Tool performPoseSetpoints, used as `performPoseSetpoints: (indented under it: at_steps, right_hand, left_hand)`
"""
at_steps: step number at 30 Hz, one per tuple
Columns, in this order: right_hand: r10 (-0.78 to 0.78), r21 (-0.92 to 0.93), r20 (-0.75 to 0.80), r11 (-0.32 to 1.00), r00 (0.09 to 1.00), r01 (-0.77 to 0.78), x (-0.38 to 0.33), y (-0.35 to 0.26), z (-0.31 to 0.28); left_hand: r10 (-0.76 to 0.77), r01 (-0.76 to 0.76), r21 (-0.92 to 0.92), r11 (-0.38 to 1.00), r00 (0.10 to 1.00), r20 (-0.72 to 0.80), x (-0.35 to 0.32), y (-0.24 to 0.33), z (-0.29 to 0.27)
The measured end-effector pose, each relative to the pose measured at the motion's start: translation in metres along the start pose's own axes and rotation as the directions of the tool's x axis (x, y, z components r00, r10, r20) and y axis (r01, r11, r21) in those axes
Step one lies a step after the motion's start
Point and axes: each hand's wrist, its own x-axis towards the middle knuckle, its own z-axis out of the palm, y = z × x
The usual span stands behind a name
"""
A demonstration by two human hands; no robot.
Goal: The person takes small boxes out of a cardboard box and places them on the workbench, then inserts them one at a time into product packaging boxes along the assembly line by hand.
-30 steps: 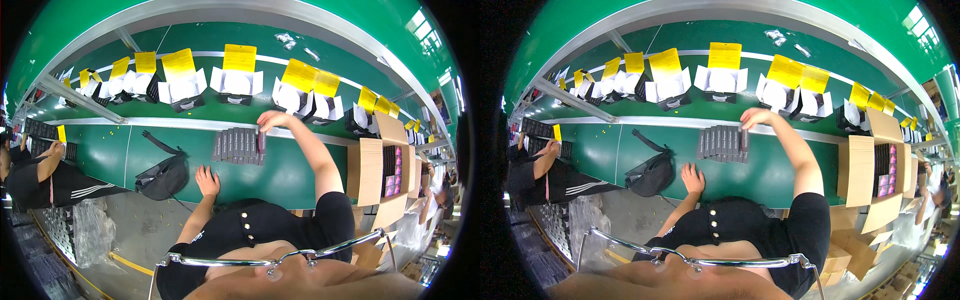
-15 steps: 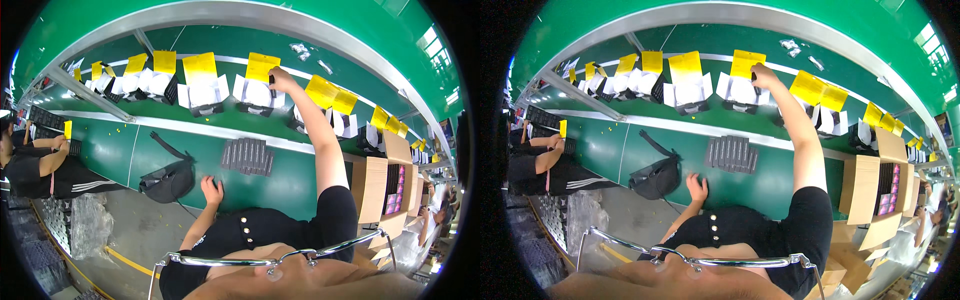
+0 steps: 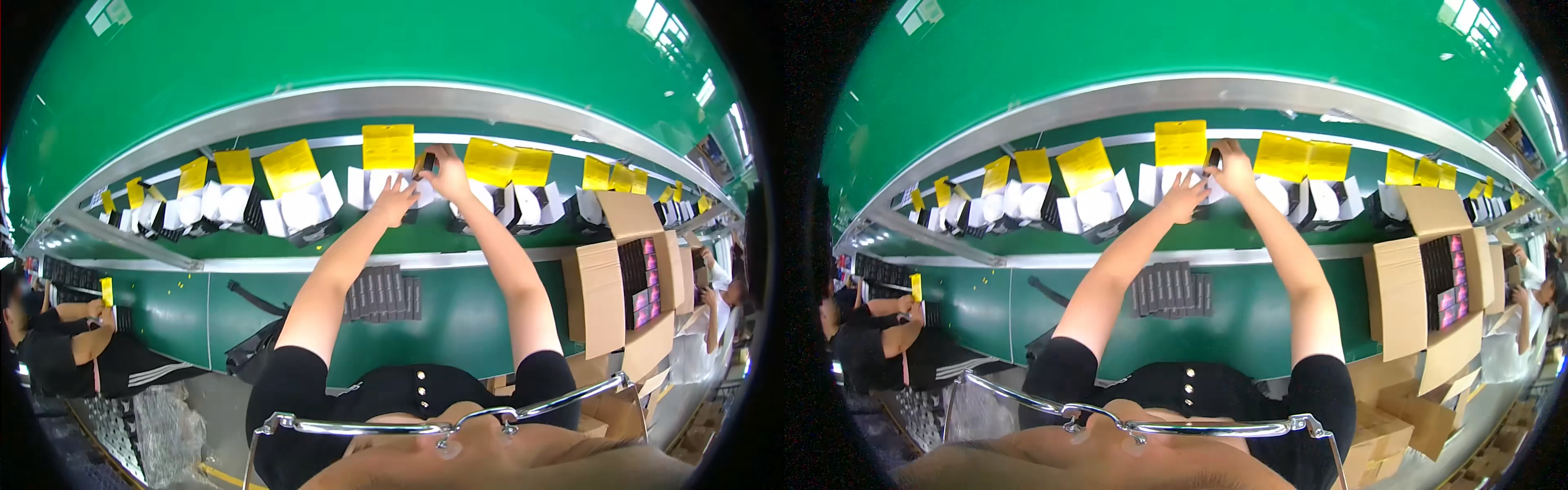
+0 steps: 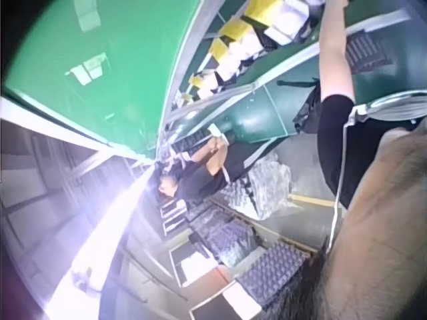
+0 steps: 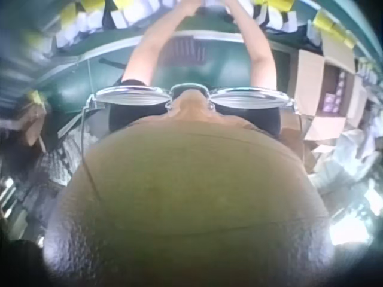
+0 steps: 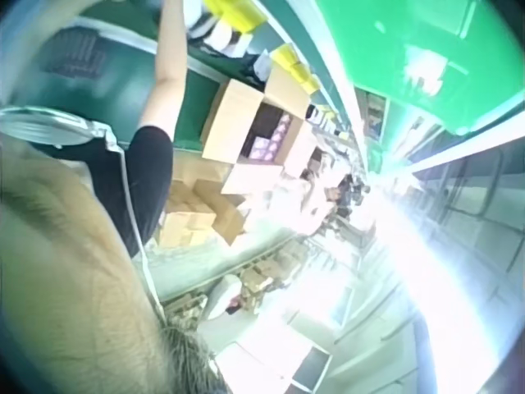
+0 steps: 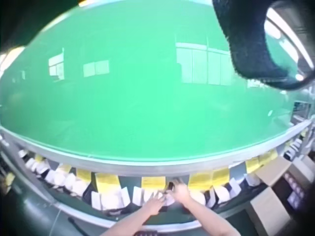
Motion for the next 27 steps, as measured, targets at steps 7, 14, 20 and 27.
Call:
performPoseSetpoints:
  at_steps: [7,14,20,27]
  right_hand:
    - [-0.026,0.036,-0.078,0.999,0.997,0.029,-0.007,0.019,-0.036]
    - [0.037,0.045,0.01,0.998,0.999,-0.037,-0.001,0.016,-0.004]
    - [-0.126,-0.061,0.233,0.988,0.964,0.144,0.017,0.018,0.005]
    - [0.003,-0.247,0.593,0.952,0.805,0.179,0.074,0.004,0.04]
  left_hand:
    - [-0.055,0.089,-0.14,0.986,0.971,0.233,0.041,-0.003,0.004]
    - [0.185,-0.204,0.086,0.975,0.965,0.188,0.04,-0.026,0.013]
    - [0.151,-0.161,0.04,0.986,0.97,0.193,0.037,-0.031,0.025]
    - [0.119,-0.131,0.065,0.989,0.978,0.172,0.026,-0.034,0.025]
